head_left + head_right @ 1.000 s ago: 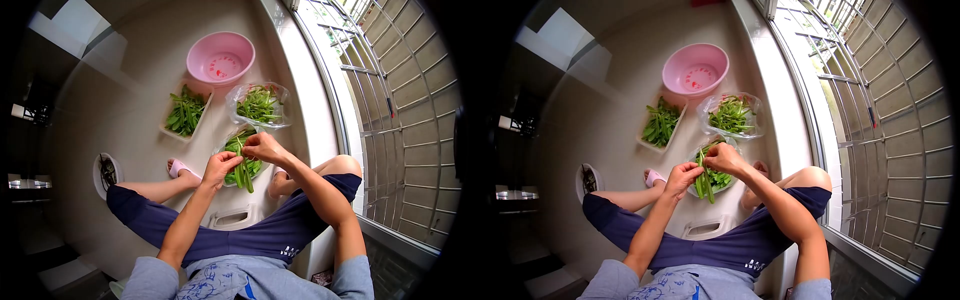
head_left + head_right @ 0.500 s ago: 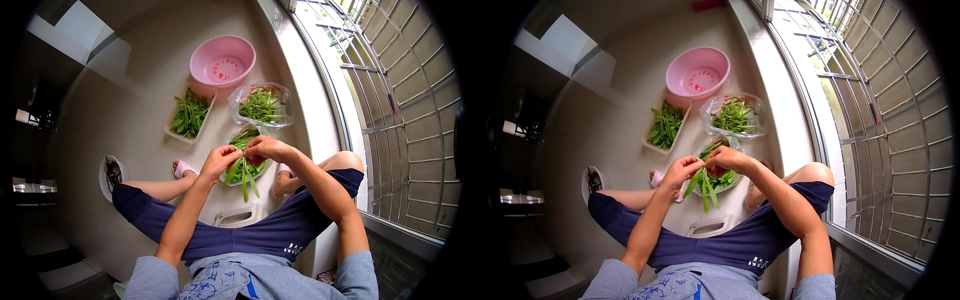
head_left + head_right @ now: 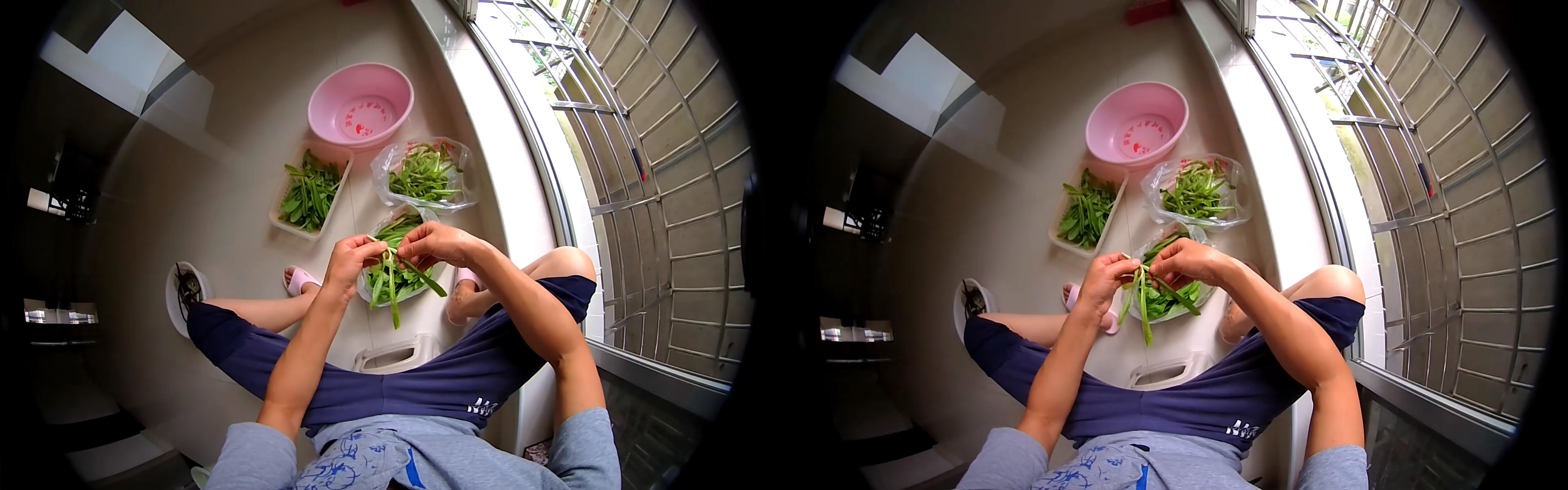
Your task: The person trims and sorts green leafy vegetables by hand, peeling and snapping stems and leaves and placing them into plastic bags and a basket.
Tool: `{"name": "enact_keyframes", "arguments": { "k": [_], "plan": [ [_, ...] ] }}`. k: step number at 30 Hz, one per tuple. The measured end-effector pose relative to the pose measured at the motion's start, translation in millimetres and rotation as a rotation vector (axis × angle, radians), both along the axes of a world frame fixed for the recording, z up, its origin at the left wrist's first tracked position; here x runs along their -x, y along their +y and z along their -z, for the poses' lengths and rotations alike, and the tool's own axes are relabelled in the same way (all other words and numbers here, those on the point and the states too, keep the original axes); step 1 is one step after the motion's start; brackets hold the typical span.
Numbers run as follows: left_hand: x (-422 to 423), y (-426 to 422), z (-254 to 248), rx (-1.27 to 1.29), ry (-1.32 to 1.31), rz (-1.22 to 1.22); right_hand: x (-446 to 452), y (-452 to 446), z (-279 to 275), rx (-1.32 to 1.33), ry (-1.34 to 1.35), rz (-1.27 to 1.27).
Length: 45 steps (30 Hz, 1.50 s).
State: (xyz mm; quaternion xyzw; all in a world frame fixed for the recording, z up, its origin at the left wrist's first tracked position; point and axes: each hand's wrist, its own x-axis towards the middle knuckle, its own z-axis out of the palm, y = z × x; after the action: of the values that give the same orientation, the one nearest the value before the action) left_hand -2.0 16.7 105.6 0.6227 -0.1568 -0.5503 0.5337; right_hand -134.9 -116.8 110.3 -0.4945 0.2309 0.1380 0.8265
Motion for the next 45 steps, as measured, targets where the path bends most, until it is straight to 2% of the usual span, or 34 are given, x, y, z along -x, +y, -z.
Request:
{"name": "enact_keyframes", "arguments": {
  "k": [1, 6, 10, 12, 15, 21, 22, 27, 31, 33, 45],
  "plan": [
    [0, 0, -2, 0.001, -0.001, 0.001, 0, -1, 0, 0.001, -0.001, 0.001],
    [1, 4, -2, -0.025, 0.355, 0.016, -1, 0, 3, 0.076, -0.025, -0.017],
    [6, 7, -1, -0.001, 0.468, -0.020, -3, 1, 5, 0.116, 0.003, -0.010],
    [8, 6, 0, 0.002, 0.520, -0.069, -3, 7, 2, 0.016, 0.059, 0.159],
    [10, 4, 5, 0.009, 0.566, -0.108, -2, 11, -8, -0.061, 0.100, 0.269],
    [7, 1, 10, 0.093, 0.746, -0.141, -4, 10, -3, -0.257, -0.021, 0.299],
    [2, 4, 15, 0.167, 0.793, -0.121, -2, 9, -6, -0.259, -0.030, 0.297],
    [3, 1, 7, 0.080, 0.677, -0.235, -3, 13, -17, -0.164, -0.065, 0.208],
    [2, 2, 5, 0.153, 0.630, -0.233, -4, 17, -13, -0.076, -0.101, 0.104],
    [4, 2, 4, 0.129, 0.553, -0.261, -4, 18, -11, -0.073, -0.094, 0.140],
    [5, 2, 1, 0.260, 0.598, -0.225, -4, 16, -2, -0.192, -0.111, 0.253]
  ]
}}
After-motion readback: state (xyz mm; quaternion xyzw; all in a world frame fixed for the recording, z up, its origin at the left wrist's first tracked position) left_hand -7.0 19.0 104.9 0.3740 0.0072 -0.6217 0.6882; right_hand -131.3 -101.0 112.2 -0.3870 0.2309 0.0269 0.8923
